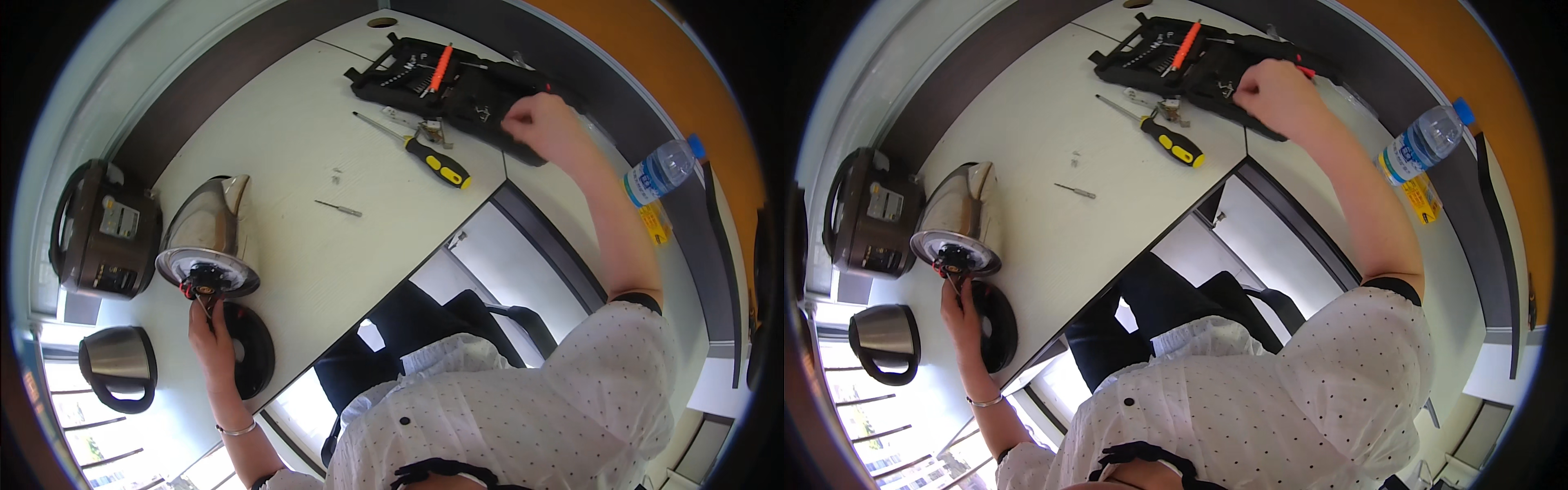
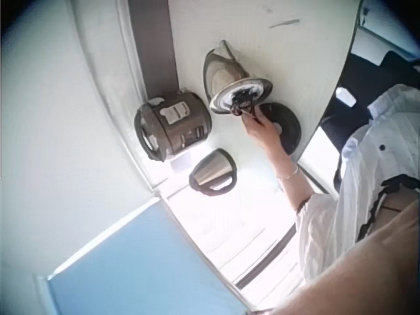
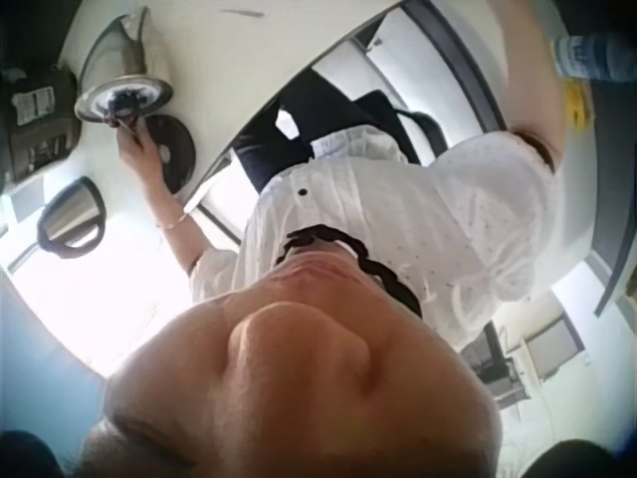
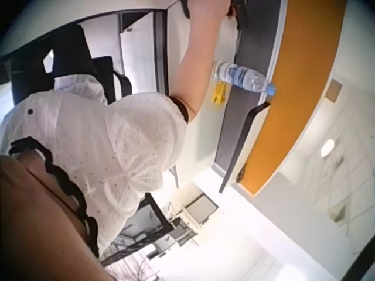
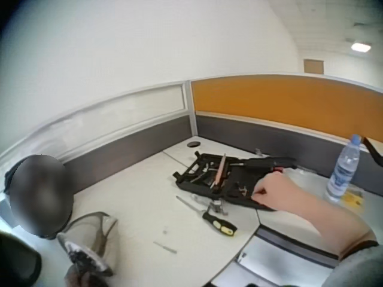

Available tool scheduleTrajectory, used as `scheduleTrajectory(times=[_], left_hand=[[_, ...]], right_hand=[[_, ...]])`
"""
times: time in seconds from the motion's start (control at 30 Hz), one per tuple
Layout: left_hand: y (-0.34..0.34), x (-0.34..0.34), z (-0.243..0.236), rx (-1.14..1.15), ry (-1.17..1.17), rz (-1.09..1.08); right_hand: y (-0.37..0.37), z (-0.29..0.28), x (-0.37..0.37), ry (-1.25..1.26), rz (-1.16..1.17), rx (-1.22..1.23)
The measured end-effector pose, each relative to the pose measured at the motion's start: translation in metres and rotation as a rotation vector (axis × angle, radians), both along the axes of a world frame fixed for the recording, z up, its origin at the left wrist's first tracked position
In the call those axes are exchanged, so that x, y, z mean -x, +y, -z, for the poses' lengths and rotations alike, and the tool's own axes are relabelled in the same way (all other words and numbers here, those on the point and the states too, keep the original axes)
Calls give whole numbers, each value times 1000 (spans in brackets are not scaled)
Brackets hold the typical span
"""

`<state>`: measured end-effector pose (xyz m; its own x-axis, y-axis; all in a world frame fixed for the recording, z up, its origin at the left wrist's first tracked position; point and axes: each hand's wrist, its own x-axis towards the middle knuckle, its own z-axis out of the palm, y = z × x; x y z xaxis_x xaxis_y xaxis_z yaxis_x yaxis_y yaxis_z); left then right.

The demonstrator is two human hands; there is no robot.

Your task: The person uses a screwdriver to tighten screws on the internal wiring of a disassembled electric kettle base. They manipulate the wires and components within the metal housing while seated at a desk.

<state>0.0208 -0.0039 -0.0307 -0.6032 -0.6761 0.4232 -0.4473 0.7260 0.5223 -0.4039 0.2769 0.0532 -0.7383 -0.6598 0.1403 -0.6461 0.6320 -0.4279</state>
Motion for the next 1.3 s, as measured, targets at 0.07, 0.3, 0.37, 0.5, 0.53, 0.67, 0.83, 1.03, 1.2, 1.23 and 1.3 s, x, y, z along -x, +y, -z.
scheduleTrajectory(times=[0.07,0.3,0.37,0.5,0.53,0.67,0.83,1.03,1.2,1.23,1.3], left_hand=[[-3,0,1,10,-17,11],[-9,-2,2,-49,-43,26],[-8,-3,1,-50,-45,20],[-8,-2,0,-70,-35,25],[-7,0,-1,-63,-22,28],[-1,3,-4,-71,6,14],[-1,4,-5,-84,12,9],[1,4,-9,-74,-9,19],[2,4,-13,-73,-32,8],[2,6,-12,-74,-12,12],[0,5,-11,-67,-24,14]], right_hand=[[6,3,-11,61,-22,-172],[11,43,-21,201,-2,-362],[11,50,-20,191,-14,-372],[9,64,-15,188,-71,-318],[6,64,-18,190,-90,-236],[-11,54,-46,224,-209,-20],[-31,62,-62,301,-369,-33],[-45,61,-65,460,-329,-117],[-64,52,-83,710,-499,24],[-69,52,-90,630,-567,28],[-83,56,-103,480,-663,30]])
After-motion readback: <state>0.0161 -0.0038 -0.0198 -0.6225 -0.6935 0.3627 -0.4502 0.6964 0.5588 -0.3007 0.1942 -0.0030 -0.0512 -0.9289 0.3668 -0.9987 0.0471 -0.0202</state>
